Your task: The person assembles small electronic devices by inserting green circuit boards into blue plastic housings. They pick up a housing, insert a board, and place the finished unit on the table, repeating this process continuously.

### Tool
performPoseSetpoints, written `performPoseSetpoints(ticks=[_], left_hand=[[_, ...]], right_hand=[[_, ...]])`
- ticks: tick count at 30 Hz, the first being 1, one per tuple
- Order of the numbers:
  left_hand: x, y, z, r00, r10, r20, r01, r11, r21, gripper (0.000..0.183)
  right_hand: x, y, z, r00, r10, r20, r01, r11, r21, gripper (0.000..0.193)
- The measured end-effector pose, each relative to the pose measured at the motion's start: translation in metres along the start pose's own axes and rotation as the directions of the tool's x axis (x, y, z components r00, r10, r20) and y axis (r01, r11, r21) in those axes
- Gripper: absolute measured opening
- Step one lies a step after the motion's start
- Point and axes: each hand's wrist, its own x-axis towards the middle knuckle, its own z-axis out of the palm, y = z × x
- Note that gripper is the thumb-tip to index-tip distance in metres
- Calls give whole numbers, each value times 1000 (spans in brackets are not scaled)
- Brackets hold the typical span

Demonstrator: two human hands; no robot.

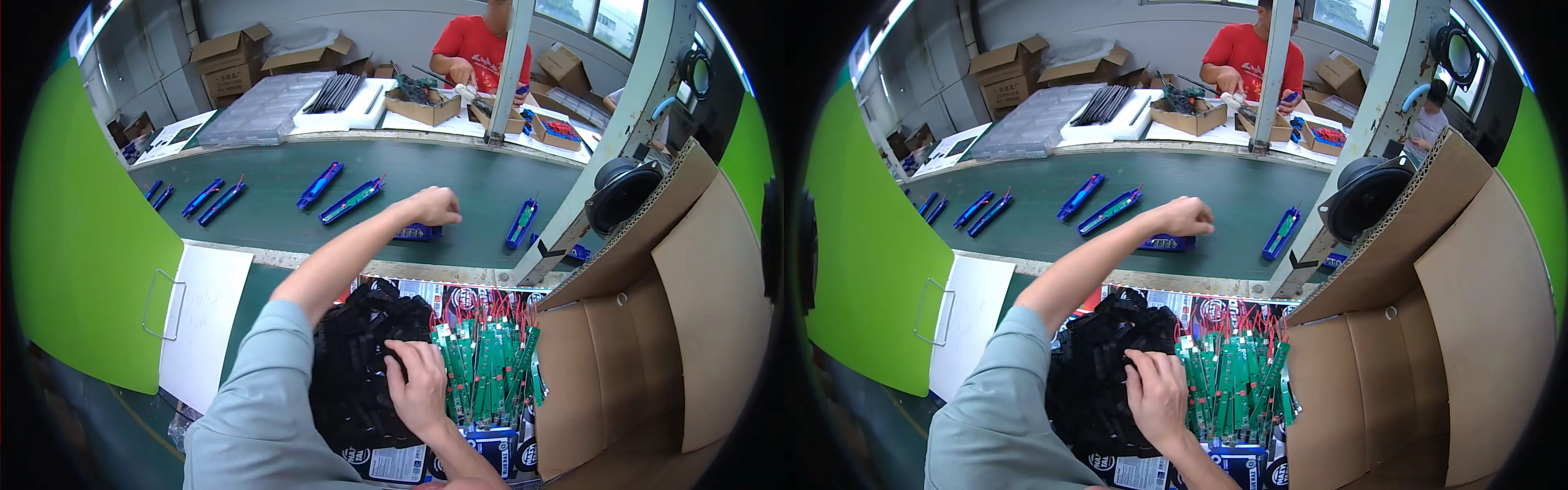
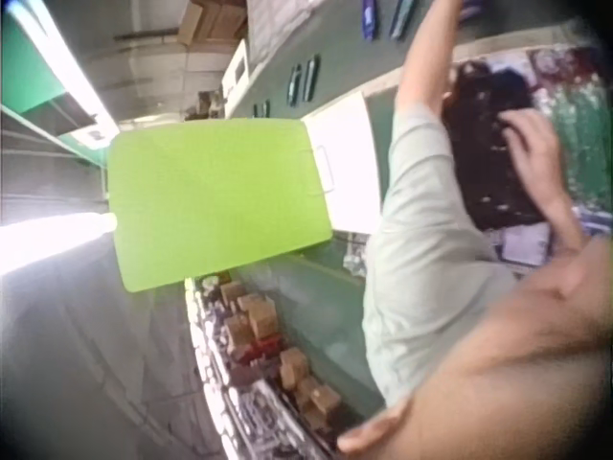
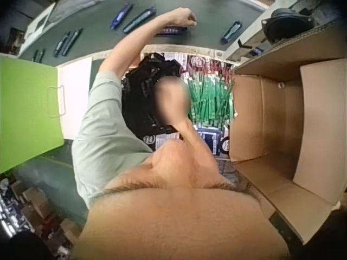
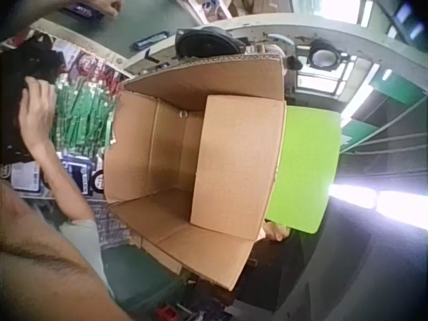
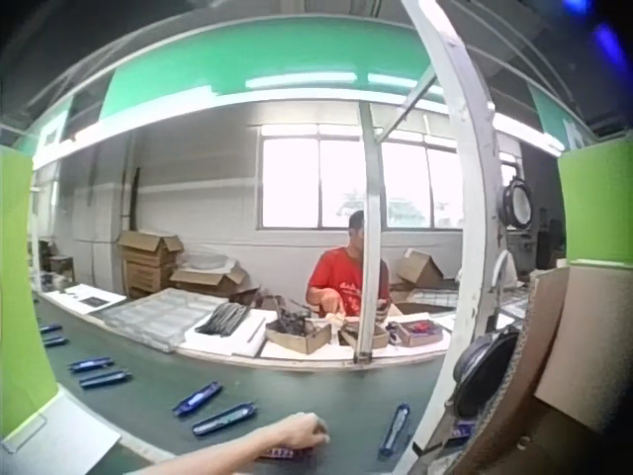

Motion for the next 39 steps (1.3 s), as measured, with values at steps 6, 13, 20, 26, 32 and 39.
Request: performPoseSetpoints(ticks=[6,13,20,26,32,39], left_hand=[[-80,-64,-5,994,-84,-65,85,996,4,46],[-113,-59,12,972,-106,-209,125,989,80,32],[-158,1,-4,831,39,-555,-74,996,-41,19],[-232,85,-8,906,-59,-420,-123,911,-394,19],[-250,106,17,954,82,-290,-200,891,-408,20],[-251,107,29,994,91,-55,-102,673,-733,44]], right_hand=[[-1,1,0,997,74,21,-76,992,105,22],[1,0,-5,994,107,-16,-101,969,225,23],[1,2,-13,979,85,-186,-48,979,199,22],[1,13,-20,922,262,-284,-136,907,398,19],[7,6,-37,873,378,-307,-159,817,555,22],[8,13,-45,862,249,-442,-50,909,415,19]])
